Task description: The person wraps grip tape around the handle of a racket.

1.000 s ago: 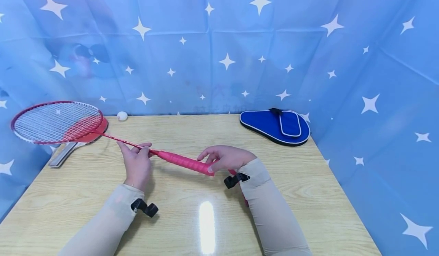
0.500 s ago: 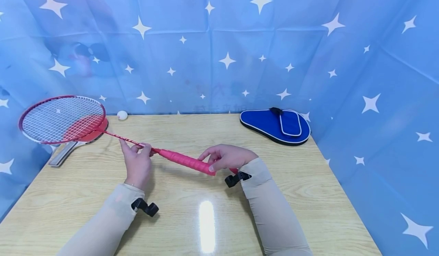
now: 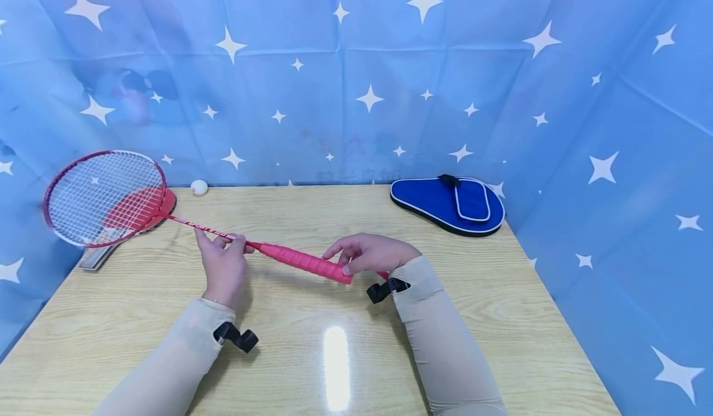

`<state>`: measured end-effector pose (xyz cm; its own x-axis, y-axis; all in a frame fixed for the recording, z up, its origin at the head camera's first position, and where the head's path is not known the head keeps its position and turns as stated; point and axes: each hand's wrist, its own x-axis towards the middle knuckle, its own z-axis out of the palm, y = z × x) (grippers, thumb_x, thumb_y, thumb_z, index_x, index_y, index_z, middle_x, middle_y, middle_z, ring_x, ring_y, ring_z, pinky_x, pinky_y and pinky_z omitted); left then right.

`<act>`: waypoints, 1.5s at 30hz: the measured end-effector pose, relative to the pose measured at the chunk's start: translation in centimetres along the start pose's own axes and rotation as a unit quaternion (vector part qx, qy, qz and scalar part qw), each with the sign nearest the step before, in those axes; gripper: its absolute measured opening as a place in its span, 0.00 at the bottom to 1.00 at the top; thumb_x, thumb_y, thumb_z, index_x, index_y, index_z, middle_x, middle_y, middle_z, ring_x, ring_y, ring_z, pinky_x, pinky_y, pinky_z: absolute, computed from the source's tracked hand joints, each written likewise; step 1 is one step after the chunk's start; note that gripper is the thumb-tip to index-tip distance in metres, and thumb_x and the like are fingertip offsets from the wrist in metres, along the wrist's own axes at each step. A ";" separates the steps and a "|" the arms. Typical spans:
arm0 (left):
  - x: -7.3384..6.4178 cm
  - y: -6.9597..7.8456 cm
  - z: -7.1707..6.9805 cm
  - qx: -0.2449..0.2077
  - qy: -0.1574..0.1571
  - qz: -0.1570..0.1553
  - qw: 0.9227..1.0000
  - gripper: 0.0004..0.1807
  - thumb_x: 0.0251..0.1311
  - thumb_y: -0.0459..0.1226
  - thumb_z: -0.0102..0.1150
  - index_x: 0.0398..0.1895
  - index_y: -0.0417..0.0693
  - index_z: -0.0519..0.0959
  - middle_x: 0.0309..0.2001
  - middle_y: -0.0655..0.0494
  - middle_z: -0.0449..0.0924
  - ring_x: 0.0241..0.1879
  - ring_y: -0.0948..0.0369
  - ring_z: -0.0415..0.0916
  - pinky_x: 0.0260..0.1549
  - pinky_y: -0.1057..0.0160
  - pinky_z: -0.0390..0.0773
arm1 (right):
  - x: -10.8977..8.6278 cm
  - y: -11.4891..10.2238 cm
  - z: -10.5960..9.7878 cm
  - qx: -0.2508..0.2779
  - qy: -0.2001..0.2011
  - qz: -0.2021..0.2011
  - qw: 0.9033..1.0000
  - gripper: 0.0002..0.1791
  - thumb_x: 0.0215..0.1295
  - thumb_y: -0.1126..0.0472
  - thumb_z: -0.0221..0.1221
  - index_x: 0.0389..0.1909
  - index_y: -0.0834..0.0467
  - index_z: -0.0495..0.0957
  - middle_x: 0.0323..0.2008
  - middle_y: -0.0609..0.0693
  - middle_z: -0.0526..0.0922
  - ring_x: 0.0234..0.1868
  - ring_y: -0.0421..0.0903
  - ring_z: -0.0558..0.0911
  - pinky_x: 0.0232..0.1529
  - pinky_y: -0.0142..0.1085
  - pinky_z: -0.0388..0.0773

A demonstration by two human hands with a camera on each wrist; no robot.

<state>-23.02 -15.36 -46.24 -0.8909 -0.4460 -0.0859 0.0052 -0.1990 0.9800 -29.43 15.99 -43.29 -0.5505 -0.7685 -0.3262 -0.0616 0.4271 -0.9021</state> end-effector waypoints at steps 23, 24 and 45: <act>0.0 0.0 0.2 -0.006 -0.007 0.001 1.000 0.57 0.78 0.32 0.51 0.82 0.67 0.15 0.65 0.36 0.71 0.41 0.59 0.82 0.40 0.70 0.80 | 0.2 0.2 0.2 0.026 -0.008 -0.005 1.000 0.21 0.66 0.68 0.67 0.60 0.57 0.81 0.47 0.59 0.86 0.44 0.53 0.84 0.44 0.38 0.83; 0.0 -0.1 0.1 -0.005 -0.006 0.000 1.000 0.58 0.78 0.33 0.52 0.82 0.67 0.15 0.68 0.34 0.69 0.45 0.57 0.82 0.43 0.70 0.81 | 0.2 0.2 0.2 0.022 -0.005 -0.004 1.000 0.21 0.65 0.67 0.67 0.60 0.57 0.81 0.47 0.59 0.86 0.44 0.53 0.84 0.43 0.38 0.83; 0.2 -0.2 -0.1 0.006 0.002 -0.012 1.000 0.57 0.78 0.34 0.52 0.83 0.66 0.15 0.79 0.35 0.58 0.65 0.44 0.76 0.64 0.60 0.78 | 0.2 0.0 0.2 0.004 -0.005 0.000 1.000 0.23 0.61 0.71 0.63 0.59 0.60 0.79 0.30 0.50 0.73 0.32 0.47 0.71 0.38 0.40 0.71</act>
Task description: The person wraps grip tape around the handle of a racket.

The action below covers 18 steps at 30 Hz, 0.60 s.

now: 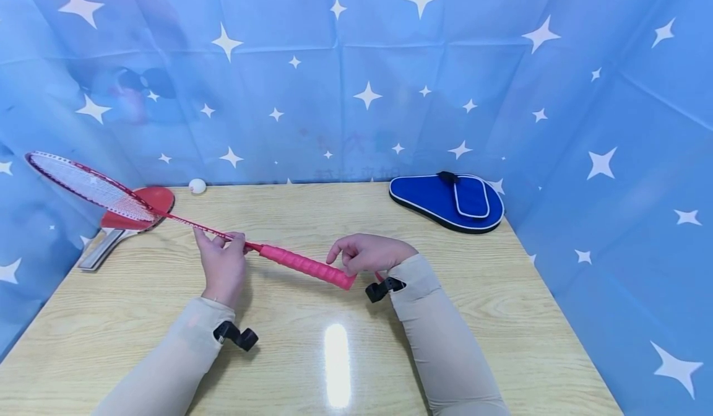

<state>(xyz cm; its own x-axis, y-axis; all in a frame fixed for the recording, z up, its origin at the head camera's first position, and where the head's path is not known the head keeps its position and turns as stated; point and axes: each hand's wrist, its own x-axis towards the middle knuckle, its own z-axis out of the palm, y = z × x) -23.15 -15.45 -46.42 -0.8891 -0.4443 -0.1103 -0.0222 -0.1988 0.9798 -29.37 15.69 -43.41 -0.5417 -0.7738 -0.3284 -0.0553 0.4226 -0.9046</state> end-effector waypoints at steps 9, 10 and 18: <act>-0.1 0.2 0.1 -0.013 -0.002 0.001 1.000 0.56 0.79 0.32 0.49 0.81 0.64 0.12 0.78 0.33 0.58 0.68 0.44 0.74 0.66 0.60 0.76 | 0.0 0.1 -0.1 -0.004 -0.008 -0.036 0.999 0.24 0.63 0.74 0.61 0.61 0.67 0.74 0.36 0.53 0.78 0.36 0.49 0.76 0.40 0.35 0.77; -0.2 0.2 0.1 -0.013 -0.002 0.001 1.000 0.56 0.79 0.32 0.48 0.81 0.64 0.12 0.79 0.33 0.57 0.69 0.45 0.74 0.68 0.59 0.75 | 0.0 0.1 -0.1 -0.004 -0.007 -0.032 0.999 0.24 0.64 0.73 0.61 0.61 0.66 0.74 0.38 0.54 0.79 0.37 0.49 0.78 0.41 0.36 0.78; -0.2 0.3 0.3 -0.031 -0.001 0.007 0.999 0.55 0.78 0.30 0.45 0.82 0.63 0.13 0.73 0.31 0.64 0.66 0.46 0.75 0.69 0.58 0.74 | 0.3 0.2 -0.1 -0.009 0.005 0.036 0.999 0.30 0.62 0.67 0.66 0.67 0.54 0.77 0.51 0.57 0.85 0.46 0.53 0.85 0.45 0.42 0.83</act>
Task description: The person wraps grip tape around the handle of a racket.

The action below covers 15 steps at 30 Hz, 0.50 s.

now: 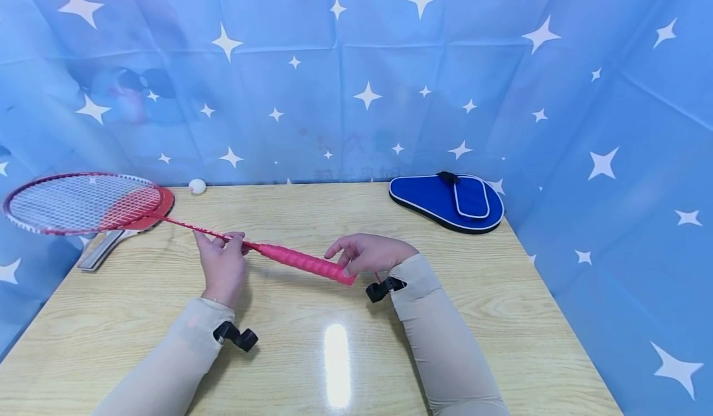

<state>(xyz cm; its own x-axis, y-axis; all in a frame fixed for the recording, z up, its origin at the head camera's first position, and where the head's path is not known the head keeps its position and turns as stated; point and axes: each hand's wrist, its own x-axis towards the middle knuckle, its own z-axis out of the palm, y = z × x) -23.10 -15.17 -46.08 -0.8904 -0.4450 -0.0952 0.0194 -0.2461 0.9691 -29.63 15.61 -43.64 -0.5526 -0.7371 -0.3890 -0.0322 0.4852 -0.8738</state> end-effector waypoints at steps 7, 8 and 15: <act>0.1 -0.1 0.0 0.011 0.003 0.013 1.000 0.56 0.77 0.31 0.47 0.82 0.68 0.15 0.62 0.37 0.72 0.49 0.58 0.80 0.53 0.68 0.81 | 0.3 0.0 0.2 -0.031 0.003 0.014 0.999 0.30 0.63 0.64 0.69 0.67 0.49 0.79 0.48 0.55 0.86 0.44 0.51 0.83 0.44 0.41 0.81; 0.1 -0.1 0.0 0.011 0.003 0.016 1.000 0.56 0.77 0.31 0.49 0.82 0.68 0.16 0.59 0.39 0.74 0.45 0.59 0.80 0.49 0.68 0.82 | 0.3 0.0 0.2 -0.033 0.004 0.011 0.999 0.29 0.63 0.64 0.69 0.66 0.48 0.79 0.48 0.54 0.86 0.45 0.52 0.83 0.43 0.41 0.80; 0.2 -0.2 -0.1 0.013 0.003 0.019 1.000 0.58 0.77 0.33 0.53 0.82 0.66 0.15 0.51 0.47 0.75 0.27 0.63 0.78 0.35 0.66 0.83 | 0.3 -0.2 0.4 -0.041 0.008 -0.005 0.999 0.29 0.61 0.64 0.71 0.65 0.50 0.79 0.51 0.55 0.82 0.50 0.54 0.80 0.45 0.41 0.80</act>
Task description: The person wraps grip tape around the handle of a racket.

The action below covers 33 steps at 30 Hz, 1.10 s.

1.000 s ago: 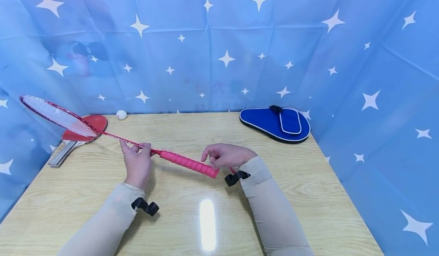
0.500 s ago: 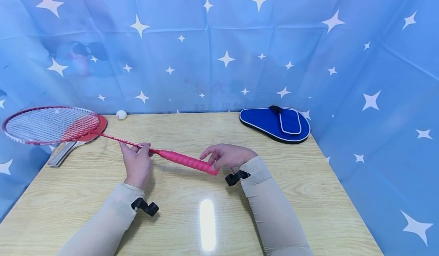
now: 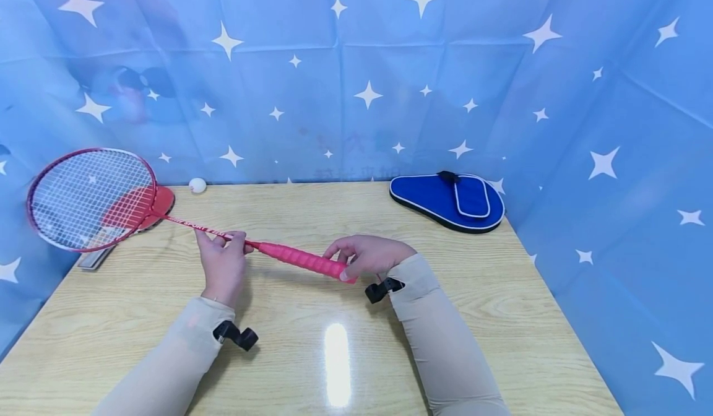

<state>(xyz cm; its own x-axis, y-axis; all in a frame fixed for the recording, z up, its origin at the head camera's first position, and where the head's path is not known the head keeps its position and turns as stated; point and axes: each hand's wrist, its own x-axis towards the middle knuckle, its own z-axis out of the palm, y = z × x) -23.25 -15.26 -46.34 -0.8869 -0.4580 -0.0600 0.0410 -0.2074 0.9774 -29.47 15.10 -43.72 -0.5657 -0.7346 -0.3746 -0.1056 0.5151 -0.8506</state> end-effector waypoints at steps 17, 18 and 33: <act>-0.1 0.0 0.2 -0.006 0.008 0.011 1.000 0.55 0.75 0.27 0.45 0.83 0.59 0.15 0.57 0.40 0.75 0.38 0.59 0.77 0.30 0.69 0.80 | -0.1 0.1 0.0 0.026 -0.002 -0.001 1.000 0.26 0.64 0.59 0.72 0.62 0.57 0.78 0.36 0.54 0.80 0.33 0.48 0.78 0.32 0.34 0.76; -0.1 0.0 0.2 -0.005 0.008 0.012 1.000 0.55 0.75 0.27 0.45 0.83 0.58 0.15 0.55 0.40 0.75 0.37 0.59 0.77 0.30 0.69 0.80 | -0.2 0.1 -0.1 0.018 0.003 -0.004 1.000 0.25 0.64 0.58 0.72 0.61 0.57 0.79 0.33 0.53 0.80 0.31 0.47 0.76 0.32 0.35 0.74; 0.1 0.0 0.1 0.014 -0.001 0.007 1.000 0.55 0.77 0.29 0.45 0.82 0.59 0.13 0.47 0.46 0.74 0.30 0.63 0.73 0.31 0.68 0.80 | -0.4 -0.1 -0.4 0.014 0.008 -0.036 0.999 0.22 0.65 0.60 0.70 0.59 0.59 0.79 0.18 0.47 0.67 0.17 0.44 0.63 0.20 0.34 0.63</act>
<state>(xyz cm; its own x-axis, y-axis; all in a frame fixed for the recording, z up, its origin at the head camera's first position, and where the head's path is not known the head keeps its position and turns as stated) -23.37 -15.15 -46.36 -0.8875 -0.4585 -0.0467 0.0397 -0.1769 0.9834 -29.52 15.51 -43.32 -0.5701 -0.7627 -0.3056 -0.1234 0.4472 -0.8859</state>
